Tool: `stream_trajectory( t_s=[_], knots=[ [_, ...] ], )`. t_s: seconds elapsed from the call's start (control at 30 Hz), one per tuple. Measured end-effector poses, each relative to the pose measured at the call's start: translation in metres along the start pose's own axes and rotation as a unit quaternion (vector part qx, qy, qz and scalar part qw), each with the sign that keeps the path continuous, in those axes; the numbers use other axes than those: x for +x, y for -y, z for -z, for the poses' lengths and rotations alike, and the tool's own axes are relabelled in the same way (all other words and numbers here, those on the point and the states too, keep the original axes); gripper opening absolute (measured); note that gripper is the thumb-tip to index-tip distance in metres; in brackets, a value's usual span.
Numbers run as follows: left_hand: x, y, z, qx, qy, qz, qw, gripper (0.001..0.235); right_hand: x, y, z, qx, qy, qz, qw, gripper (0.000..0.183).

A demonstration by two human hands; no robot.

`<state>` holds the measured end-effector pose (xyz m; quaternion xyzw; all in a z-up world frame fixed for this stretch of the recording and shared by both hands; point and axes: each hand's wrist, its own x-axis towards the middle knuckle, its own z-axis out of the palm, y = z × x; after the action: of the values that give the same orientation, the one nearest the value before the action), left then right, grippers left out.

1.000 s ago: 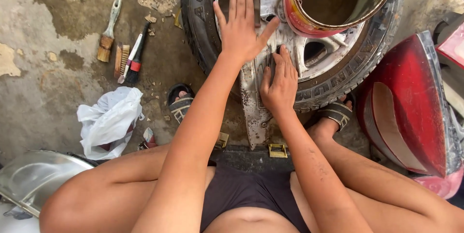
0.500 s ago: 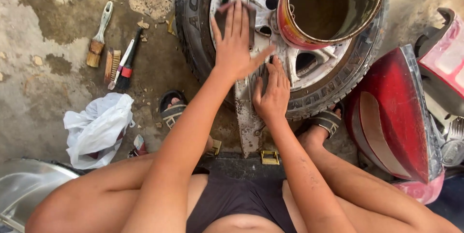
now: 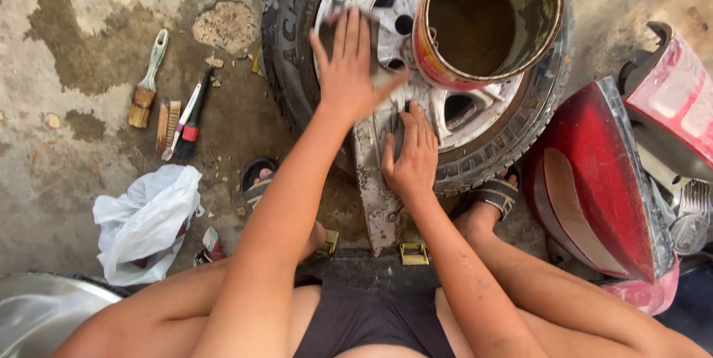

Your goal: The person sits on the ground and uses a sanding block to smooth the surface of a white metal motorcycle fender. The fender is placed on top of a tire, and the person scrubs the metal surface with both hands.

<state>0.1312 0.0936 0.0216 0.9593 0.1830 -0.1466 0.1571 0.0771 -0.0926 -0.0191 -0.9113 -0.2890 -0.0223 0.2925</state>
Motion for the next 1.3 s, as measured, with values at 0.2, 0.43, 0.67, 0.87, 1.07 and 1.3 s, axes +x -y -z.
stream_trajectory(
  t_s=[0.2, 0.43, 0.67, 0.87, 1.07, 1.3],
  knots=[
    [-0.013, -0.012, -0.001, 0.0, -0.015, 0.008, 1.0, 0.125, 0.002, 0.001, 0.004, 0.006, 0.003, -0.003, 1.0, 0.038],
    [0.024, 0.01, -0.04, -0.04, -0.165, -0.054, 0.984, 0.112, -0.004, -0.007, -0.011, -0.027, -0.043, 0.013, 0.999, 0.038],
    [-0.008, 0.013, -0.048, -0.078, -0.149, -0.07, 0.983, 0.114, 0.0, -0.011, -0.011, -0.027, -0.041, 0.025, 0.999, 0.043],
    [0.033, 0.027, -0.038, -0.071, -0.146, -0.082, 0.983, 0.11, -0.002, -0.003, -0.006, -0.031, -0.045, 0.024, 0.998, 0.043],
    [0.019, 0.016, -0.035, -0.094, -0.113, -0.043, 0.988, 0.112, -0.002, -0.007, -0.008, -0.029, -0.05, 0.028, 0.998, 0.041],
    [-0.034, 0.006, -0.055, -0.107, -0.09, -0.042, 0.989, 0.109, -0.003, -0.01, -0.011, -0.034, -0.054, 0.027, 0.998, 0.04]
  ],
)
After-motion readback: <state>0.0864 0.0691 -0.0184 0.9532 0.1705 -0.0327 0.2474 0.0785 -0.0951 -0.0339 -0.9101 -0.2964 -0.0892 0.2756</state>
